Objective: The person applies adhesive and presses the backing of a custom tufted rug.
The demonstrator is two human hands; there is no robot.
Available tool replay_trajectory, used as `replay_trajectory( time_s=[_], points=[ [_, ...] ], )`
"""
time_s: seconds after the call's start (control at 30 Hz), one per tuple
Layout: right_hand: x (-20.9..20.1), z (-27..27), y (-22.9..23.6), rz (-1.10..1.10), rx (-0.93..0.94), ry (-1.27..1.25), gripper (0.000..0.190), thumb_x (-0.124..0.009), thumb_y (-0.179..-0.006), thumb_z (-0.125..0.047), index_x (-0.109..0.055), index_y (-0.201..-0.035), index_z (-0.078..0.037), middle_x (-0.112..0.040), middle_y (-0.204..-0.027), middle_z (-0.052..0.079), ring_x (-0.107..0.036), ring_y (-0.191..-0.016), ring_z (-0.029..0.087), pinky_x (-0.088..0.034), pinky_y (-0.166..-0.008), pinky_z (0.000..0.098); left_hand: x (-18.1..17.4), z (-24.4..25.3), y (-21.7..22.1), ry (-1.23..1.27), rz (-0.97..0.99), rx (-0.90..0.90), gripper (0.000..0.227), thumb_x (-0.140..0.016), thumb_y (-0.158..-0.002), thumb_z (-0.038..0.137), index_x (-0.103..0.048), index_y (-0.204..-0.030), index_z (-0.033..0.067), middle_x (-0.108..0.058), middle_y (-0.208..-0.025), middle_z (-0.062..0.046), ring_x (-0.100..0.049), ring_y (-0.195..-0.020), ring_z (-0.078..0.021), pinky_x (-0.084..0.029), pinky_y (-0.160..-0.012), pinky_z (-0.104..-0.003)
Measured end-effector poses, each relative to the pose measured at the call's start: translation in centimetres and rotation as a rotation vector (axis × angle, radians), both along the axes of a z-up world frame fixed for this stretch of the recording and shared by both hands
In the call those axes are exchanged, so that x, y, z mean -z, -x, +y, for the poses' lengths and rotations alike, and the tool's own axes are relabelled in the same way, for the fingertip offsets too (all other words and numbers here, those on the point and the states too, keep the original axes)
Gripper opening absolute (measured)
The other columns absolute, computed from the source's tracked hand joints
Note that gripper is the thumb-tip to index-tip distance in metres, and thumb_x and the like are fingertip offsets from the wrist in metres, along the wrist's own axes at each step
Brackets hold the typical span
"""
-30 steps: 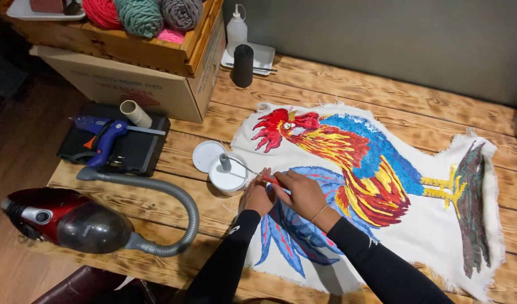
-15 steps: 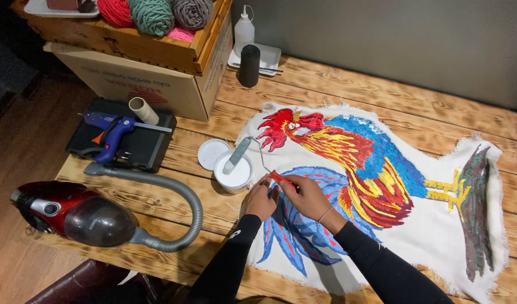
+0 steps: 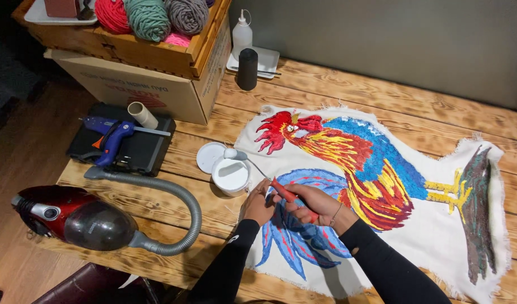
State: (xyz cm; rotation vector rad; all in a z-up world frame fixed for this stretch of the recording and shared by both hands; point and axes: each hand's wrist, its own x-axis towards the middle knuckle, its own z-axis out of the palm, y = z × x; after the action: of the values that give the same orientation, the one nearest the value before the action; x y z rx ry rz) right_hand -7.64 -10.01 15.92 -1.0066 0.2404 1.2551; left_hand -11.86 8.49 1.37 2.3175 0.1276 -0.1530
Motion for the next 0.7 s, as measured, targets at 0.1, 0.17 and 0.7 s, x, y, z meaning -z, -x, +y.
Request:
replay_trajectory(
  time_s=[0.1,0.17,0.7],
  points=[
    [1.8,-1.5,-0.2,0.233,0.034,-0.178,0.042,-0.043,-0.109,-0.038,-0.059,-0.121,0.000,-0.048,-0.069,-0.002,-0.039,-0.045,0.002,-0.031,-0.036,0.0172,1.7,-0.2,-0.1,0.023,-0.060,-0.008,0.052,-0.056,-0.099,0.033,-0.050,-0.146,0.0122,-0.050,-0.153,-0.013,-0.047,-0.138,-0.0333,-0.040,-0.112,-0.044],
    [2.2,-2.4,-0.1,0.281,0.071,-0.248,0.043,-0.043,-0.109,-0.040,-0.059,-0.121,-0.001,-0.048,-0.069,-0.002,-0.039,-0.046,0.003,-0.031,-0.037,0.0176,2.1,-0.5,-0.1,0.030,-0.107,-0.025,0.053,-0.056,-0.098,0.034,-0.052,-0.145,0.0104,-0.052,-0.151,-0.014,-0.050,-0.137,-0.0329,-0.042,-0.112,-0.042],
    [10.5,-14.7,-3.7,-0.302,0.735,0.348,0.033,-0.048,-0.104,-0.039,-0.058,-0.097,-0.007,-0.050,-0.066,0.000,-0.044,-0.047,0.010,-0.034,-0.042,0.0281,0.0,-4.9,-5.9,0.042,-0.074,0.096,0.055,-0.056,-0.096,0.035,-0.054,-0.144,0.0084,-0.052,-0.152,-0.014,-0.048,-0.141,-0.0293,-0.039,-0.114,-0.039]
  ],
)
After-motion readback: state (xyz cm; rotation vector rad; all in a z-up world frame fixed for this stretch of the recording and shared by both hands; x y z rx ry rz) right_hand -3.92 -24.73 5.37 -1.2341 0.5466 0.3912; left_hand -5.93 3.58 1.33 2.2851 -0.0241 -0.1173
